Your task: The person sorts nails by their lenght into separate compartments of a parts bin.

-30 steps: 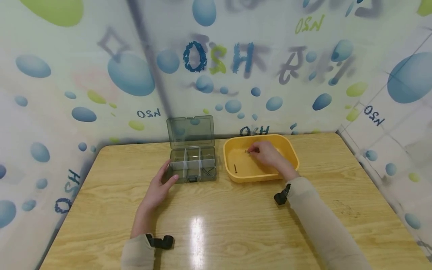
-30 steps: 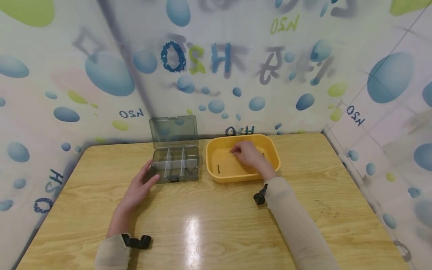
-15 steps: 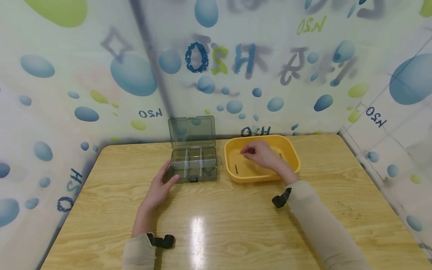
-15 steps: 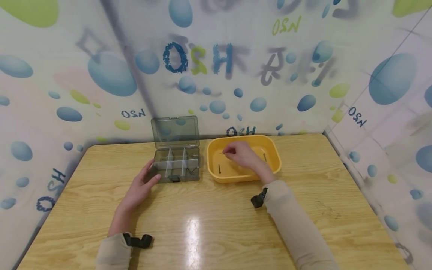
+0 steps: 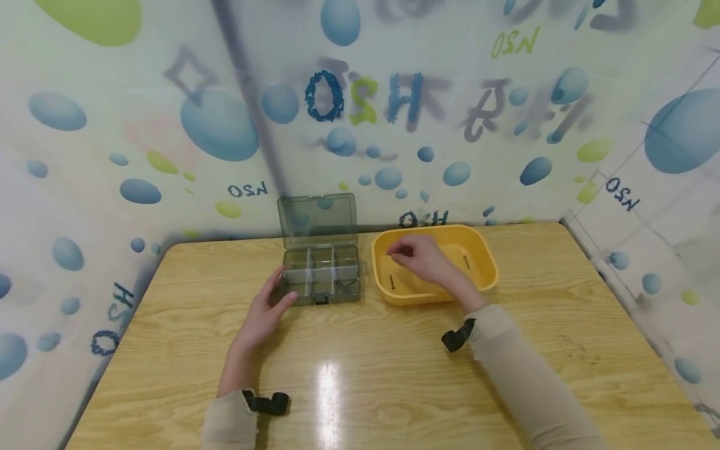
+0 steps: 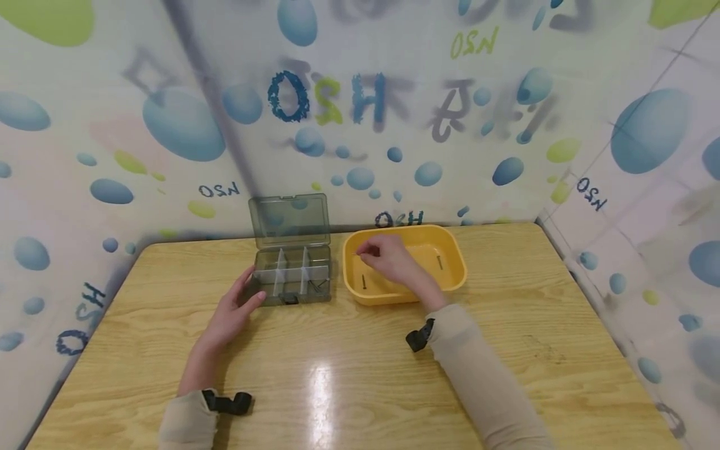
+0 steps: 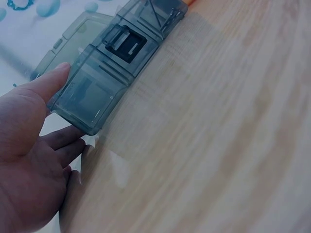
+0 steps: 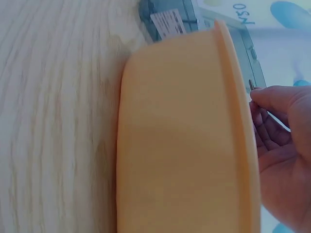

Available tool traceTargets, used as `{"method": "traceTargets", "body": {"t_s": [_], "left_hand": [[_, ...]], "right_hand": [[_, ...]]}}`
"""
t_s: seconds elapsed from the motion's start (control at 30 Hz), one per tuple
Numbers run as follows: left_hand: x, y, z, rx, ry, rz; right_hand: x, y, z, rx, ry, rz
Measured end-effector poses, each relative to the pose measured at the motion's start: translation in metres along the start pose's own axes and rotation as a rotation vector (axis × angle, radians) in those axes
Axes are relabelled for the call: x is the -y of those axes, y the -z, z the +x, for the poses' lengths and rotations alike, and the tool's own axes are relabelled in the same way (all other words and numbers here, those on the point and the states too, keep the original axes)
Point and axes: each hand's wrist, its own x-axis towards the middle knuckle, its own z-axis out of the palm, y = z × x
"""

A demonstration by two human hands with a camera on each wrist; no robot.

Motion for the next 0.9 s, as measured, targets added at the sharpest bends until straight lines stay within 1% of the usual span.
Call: {"method": "traceTargets", "body": {"t_s": [0.23,0.47,0.57,0.7,0.9], "left_hand": [[-0.003,0.002,-0.002,0.008,-0.002,-0.005],[-0.003,0.000,-0.001,-0.001,-0.007,-0.007],[-0.002,-0.001,0.001,-0.003,-0.012,-0.008],[-0.002,-0.001,0.000,-0.006,-0.003,0.000],[-0.002,0.000,-0.002,-0.004,0.006,0.004]], "right_hand": [[0.015,-0.015,0.002,0.009,0.048,0.021],[0.028,-0.025,0.005,0.062,0.081,0.004],[0.031,-0.029,0.007,0.055,0.101,-0.008],[0.035,-0.036,0.010,0.035,0.132,-0.040],[0.045,-0.050,0.018,0.032,0.142,-0.017]]}}
